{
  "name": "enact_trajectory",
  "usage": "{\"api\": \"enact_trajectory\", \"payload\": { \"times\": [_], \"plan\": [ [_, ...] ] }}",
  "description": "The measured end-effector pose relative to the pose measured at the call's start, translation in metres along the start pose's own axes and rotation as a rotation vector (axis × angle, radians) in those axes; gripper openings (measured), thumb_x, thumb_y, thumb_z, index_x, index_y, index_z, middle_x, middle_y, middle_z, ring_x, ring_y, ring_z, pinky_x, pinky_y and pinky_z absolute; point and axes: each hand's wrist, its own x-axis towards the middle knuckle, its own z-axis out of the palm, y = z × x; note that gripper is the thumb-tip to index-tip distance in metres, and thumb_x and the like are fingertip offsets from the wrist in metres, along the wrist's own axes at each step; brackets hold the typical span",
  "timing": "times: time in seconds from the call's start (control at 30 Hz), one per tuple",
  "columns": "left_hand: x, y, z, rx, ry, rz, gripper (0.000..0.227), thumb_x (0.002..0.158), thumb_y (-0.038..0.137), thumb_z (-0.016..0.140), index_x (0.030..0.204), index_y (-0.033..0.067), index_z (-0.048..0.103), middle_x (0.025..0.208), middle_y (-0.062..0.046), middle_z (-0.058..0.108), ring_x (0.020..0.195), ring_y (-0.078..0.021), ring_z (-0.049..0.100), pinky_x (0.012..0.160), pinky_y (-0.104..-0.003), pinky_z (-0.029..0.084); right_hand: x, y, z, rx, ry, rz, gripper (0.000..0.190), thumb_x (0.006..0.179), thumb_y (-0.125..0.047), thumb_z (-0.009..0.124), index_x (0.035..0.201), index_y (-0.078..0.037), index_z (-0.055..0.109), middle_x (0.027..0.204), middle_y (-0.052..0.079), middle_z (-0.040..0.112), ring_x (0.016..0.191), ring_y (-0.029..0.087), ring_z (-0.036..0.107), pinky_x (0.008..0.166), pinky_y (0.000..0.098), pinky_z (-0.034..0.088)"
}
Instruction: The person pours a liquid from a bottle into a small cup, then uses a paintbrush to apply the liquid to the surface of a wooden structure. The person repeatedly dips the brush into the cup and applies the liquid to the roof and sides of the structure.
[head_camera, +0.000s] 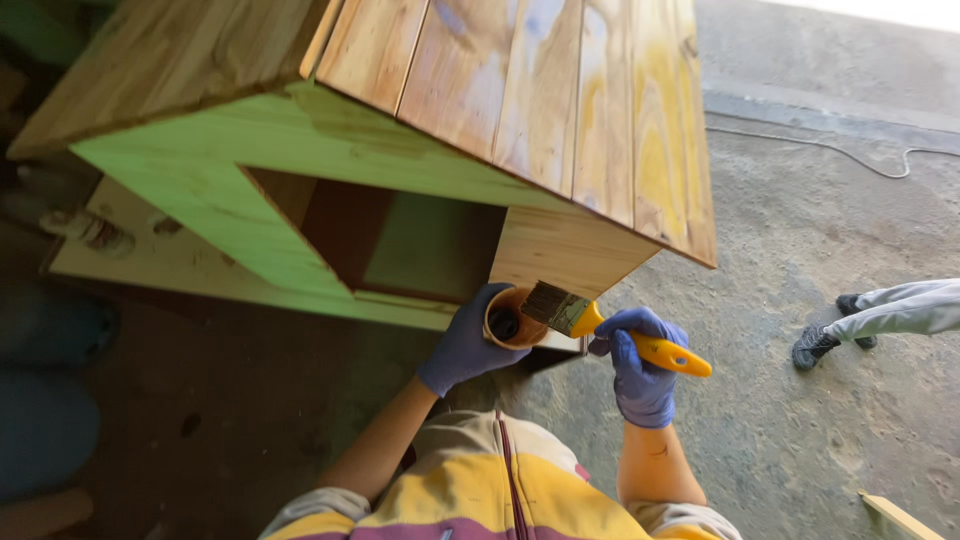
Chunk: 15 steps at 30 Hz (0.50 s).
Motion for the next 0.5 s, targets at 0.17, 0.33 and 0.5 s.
{"api": "enact_trajectory", "payload": {
  "times": [0.17,0.33,0.5],
  "plan": [
    [-0.013,0.034,0.003,0.036,-0.024,0.017,0.080,0.088,0.029,0.111,0.156,0.0126,0.073,0.140,-0.025,0.085,0.135,-0.0524,0.083,0.116,-0.069,0.068,0.023,-0.009,0.006,-0.138,-0.280,0.091,0.024,0.103,-0.025,0.076,0.087,-0.011,0.087,0.055,0.004,0.070,0.053,0.020,0.076,0.058,0.0343,0.060],
    [-0.018,0.024,0.004,0.034,-0.014,0.035,0.082,0.086,0.021,0.110,0.157,0.0146,0.069,0.147,-0.019,0.083,0.143,-0.0442,0.080,0.121,-0.060,0.068,0.028,-0.006,0.025,-0.106,-0.413,0.155,0.018,0.101,-0.014,0.076,0.086,-0.008,0.083,0.056,0.006,0.065,0.056,0.018,0.065,0.058,0.0361,0.055],
    [-0.019,0.025,0.000,0.158,-0.003,-0.028,0.086,0.081,0.032,0.113,0.156,0.0217,0.072,0.147,-0.015,0.085,0.143,-0.0438,0.081,0.122,-0.059,0.068,0.032,0.000,0.045,-0.276,-0.523,0.242,0.012,0.103,-0.017,0.080,0.093,-0.014,0.085,0.068,0.015,0.071,0.064,0.030,0.072,0.065,0.0440,0.059]
  ]
}}
